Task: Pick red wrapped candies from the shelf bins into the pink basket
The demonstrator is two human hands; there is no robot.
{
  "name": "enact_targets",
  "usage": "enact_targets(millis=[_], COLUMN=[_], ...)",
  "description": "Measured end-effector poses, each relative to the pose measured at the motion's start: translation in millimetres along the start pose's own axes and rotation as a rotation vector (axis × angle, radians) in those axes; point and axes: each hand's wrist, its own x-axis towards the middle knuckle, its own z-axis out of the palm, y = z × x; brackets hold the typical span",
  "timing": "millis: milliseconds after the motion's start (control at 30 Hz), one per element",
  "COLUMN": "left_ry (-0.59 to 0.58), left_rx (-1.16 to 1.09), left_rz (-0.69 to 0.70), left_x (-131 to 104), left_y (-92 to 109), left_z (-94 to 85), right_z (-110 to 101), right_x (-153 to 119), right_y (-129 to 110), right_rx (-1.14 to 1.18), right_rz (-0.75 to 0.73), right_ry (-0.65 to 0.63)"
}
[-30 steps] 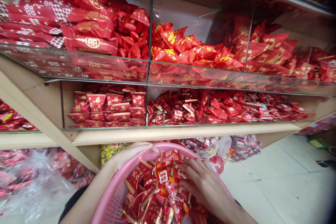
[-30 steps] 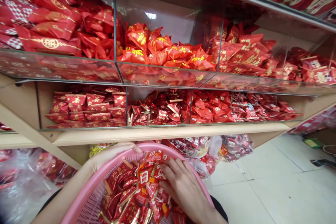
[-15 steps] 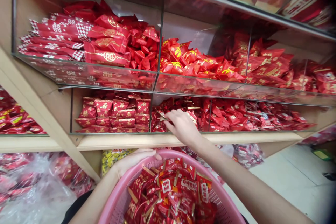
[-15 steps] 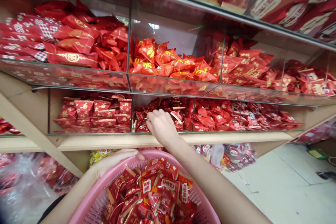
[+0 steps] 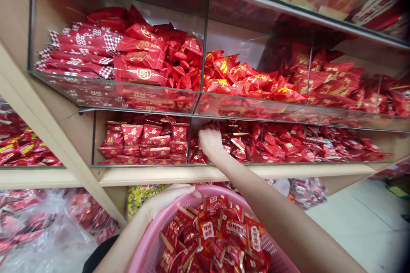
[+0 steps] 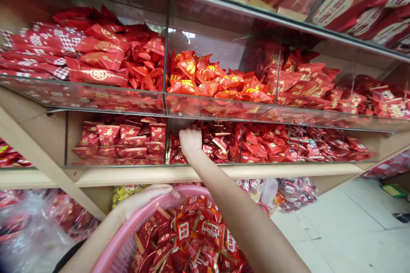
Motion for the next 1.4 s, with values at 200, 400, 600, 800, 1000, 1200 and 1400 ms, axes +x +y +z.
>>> enact_targets(millis=[200, 400, 600, 800, 1000, 1200, 1400], left_ry=[0.003, -0.015, -0.029, -0.072, -0.018, -0.044, -0.059], left_rx=[0.019, -0.021, -0.007, -0.183, -0.066, 0.141, 0.152], left_rz=[-0.001, -0.025, 0.013, 0.005, -0.041, 0.005, 0.031], left_x=[-0.3, 0.5, 2.2, 2.5, 0.5, 4.4, 4.0], left_y=[-1.0, -4.5, -5.2, -6.2, -8.2, -8.1, -7.5], left_z=[0.1, -0.6, -1.9, 6.3, 5.0, -3.6, -4.5], right_z=[-12.9, -35.1, -64.8, -37.0, -0.5, 5.7, 5.0], right_x=[-8.1, -38.0, -114.8, -170.4, -179.0, -173.6, -165.6], right_y=[18.2, 36.7, 48.8, 47.6, 38.0, 29.2, 26.0], right_rx=[0.304, 0.722, 1.247, 1.441, 1.411, 1.38, 1.316], right_rz=[0.066, 0.085, 0.218, 0.304, 0.318, 0.334, 0.318], right_ry=[0.099, 0.167, 0.02, -0.336, -0.331, -0.349, -0.31])
